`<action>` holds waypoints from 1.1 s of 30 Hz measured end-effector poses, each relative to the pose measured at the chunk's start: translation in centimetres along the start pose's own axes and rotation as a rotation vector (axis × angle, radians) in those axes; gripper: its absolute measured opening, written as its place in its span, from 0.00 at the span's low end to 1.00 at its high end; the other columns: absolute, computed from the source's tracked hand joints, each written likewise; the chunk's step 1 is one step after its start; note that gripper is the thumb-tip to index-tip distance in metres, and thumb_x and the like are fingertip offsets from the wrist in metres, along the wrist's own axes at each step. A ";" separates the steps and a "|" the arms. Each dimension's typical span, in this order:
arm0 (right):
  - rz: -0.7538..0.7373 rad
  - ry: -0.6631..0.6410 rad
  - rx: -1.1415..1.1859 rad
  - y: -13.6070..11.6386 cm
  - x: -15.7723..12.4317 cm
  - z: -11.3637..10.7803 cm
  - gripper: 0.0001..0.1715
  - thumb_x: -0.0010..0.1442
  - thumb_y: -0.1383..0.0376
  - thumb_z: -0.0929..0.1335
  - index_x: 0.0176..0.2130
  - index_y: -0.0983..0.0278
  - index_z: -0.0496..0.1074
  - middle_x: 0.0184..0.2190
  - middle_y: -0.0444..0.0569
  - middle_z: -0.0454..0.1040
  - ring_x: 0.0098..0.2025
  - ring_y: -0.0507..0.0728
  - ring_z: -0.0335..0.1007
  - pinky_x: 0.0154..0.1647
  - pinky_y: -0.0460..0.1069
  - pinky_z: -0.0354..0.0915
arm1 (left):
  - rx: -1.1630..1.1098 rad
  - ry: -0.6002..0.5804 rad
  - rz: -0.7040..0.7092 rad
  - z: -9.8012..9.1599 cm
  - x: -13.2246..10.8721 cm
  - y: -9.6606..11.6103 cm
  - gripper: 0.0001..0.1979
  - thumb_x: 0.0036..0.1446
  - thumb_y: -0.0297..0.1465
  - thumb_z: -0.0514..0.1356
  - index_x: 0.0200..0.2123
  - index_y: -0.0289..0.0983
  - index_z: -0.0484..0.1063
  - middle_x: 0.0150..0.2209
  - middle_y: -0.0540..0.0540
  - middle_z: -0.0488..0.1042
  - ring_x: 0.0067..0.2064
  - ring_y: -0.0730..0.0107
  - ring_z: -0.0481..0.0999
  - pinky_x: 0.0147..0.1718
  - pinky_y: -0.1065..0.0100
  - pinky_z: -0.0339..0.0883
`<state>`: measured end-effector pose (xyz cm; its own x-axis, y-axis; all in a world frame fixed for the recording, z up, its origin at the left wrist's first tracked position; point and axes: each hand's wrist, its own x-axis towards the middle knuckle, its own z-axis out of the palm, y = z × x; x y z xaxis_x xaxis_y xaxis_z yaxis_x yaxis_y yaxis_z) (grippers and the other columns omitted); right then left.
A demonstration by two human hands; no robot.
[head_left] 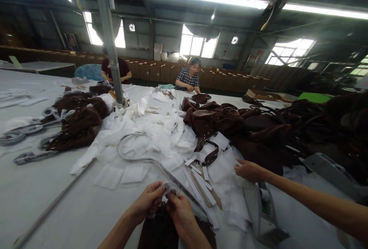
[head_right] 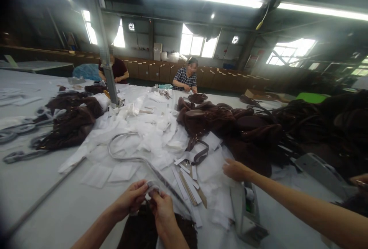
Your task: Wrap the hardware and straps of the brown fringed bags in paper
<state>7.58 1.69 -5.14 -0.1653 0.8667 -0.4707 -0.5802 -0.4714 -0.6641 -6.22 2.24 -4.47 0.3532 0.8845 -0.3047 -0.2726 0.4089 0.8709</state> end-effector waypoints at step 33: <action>-0.067 -0.064 0.104 0.0 -0.9 -1.4 0.15 0.42 0.67 0.78 0.31 0.66 0.74 0.28 0.45 0.75 0.26 0.51 0.71 0.28 0.46 0.70 | 0.178 0.045 0.203 1.7 -0.2 -0.8 0.22 0.50 0.47 0.63 0.42 0.36 0.77 0.32 0.47 0.76 0.34 0.69 0.74 0.35 0.70 0.69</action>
<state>8.83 0.65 -5.52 -0.1719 0.9058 -0.3874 -0.6708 -0.3956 -0.6273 -4.54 1.34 -4.47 0.2660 0.9552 -0.1302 -0.1703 0.1795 0.9689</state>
